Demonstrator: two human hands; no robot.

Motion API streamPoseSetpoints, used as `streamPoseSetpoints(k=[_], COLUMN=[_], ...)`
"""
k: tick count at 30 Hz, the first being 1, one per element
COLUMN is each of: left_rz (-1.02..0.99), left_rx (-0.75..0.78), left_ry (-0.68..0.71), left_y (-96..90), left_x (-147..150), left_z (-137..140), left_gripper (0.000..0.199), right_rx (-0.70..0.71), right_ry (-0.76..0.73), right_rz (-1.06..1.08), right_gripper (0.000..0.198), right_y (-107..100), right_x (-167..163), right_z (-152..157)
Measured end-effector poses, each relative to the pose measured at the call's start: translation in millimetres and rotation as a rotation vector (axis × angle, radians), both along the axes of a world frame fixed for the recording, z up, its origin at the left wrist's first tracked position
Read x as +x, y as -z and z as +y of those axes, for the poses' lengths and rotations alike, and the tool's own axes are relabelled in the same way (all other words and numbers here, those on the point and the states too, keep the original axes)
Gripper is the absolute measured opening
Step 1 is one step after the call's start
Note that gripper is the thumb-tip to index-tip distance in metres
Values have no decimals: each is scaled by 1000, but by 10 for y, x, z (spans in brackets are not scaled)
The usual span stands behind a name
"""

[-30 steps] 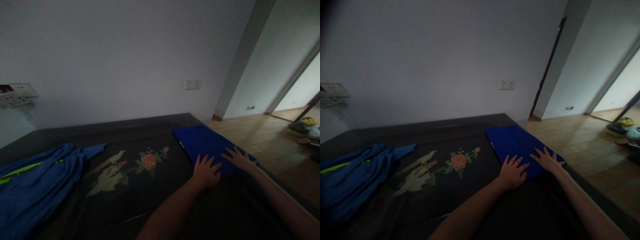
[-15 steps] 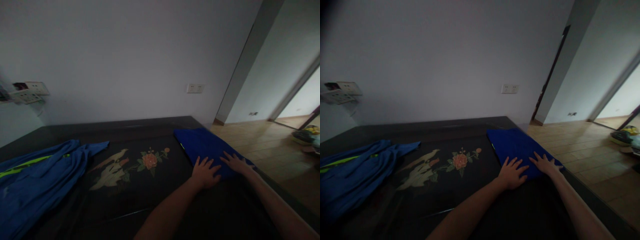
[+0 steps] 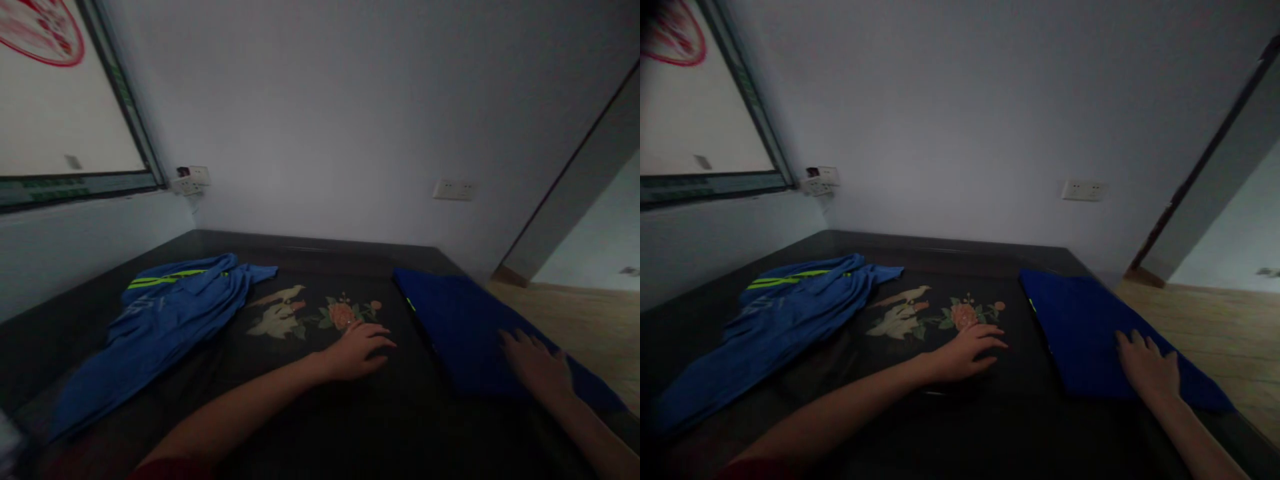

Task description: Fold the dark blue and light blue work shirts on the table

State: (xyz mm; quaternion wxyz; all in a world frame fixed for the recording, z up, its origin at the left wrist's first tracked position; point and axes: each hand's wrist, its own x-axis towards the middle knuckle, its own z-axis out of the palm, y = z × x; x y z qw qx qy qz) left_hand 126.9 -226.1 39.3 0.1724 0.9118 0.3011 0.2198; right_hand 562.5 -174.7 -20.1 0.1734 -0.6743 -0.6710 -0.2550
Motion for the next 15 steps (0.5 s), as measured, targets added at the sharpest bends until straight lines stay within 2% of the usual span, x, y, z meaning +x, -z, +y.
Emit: streamPoseSetpoints(k=[2, 4, 6, 9, 12, 15], left_rz=[-24, -21, -40, -49, 46, 243], left_rx=[14, 38, 92, 147, 221, 172], left_ry=[-162, -337, -539, -866, -1223, -1532], left_y=[-10, 4, 11, -32, -85, -57], left_x=[-613, -1252, -1888, -2750, -3367, -3691], left_z=[-27, -60, -109, -233, -415, -574], left_gripper=[33, 31, 31, 32, 34, 35], right_rx=[3, 20, -8, -129, -301, -463], right_ry=[-121, -321, -556, -799, -991, -1118], right_rz=[-59, -49, 30, 199, 344, 479], right_gripper=[48, 46, 40, 31, 28, 27], right_y=[-62, -149, -231, -326, -405, -454], right_x=[-310, -799, -1426, -2467, -3457, -4345], right_z=[57, 109, 134, 103, 30, -8])
